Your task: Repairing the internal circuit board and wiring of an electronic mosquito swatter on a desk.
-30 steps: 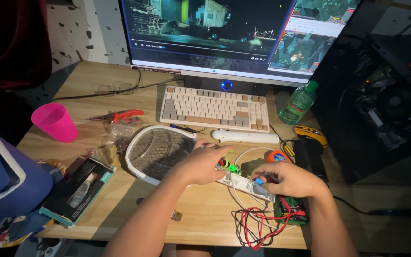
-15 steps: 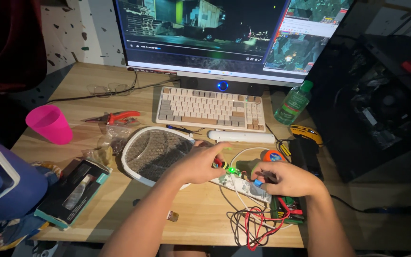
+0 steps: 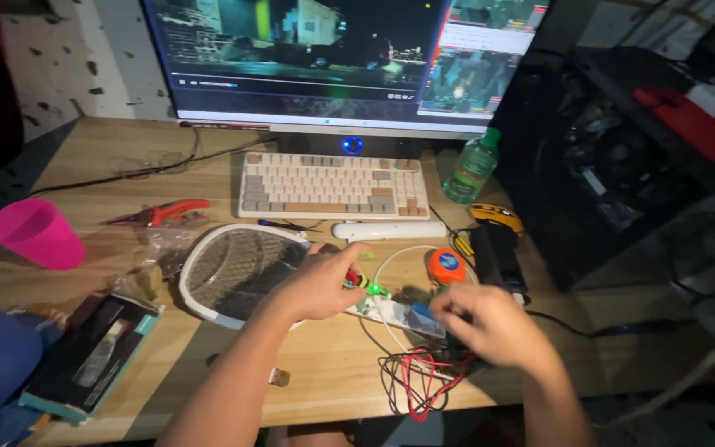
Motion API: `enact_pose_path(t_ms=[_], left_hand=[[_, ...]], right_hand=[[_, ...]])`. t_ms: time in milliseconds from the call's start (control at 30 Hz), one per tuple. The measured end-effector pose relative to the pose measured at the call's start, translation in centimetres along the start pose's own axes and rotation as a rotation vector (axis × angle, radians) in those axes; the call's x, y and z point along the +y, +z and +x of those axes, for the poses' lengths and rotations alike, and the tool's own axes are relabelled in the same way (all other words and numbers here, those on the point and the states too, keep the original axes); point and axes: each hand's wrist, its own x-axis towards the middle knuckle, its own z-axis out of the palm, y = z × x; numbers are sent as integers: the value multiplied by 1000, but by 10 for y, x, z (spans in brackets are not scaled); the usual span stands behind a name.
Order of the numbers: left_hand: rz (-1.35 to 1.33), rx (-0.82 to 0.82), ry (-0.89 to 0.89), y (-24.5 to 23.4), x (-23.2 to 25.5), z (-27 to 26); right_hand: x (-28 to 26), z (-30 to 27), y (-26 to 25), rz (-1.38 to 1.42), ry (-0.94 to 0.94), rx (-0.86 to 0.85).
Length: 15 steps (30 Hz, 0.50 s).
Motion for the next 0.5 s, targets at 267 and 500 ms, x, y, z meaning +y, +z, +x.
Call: enact_pose_path(t_ms=[267,500], left_hand=[[7,-3,-23,2,0,2],[1,11,-6,1,1,1]], right_hand=[[0,-68,43,262,290,383],[-22,-78,52,-111,495,555]])
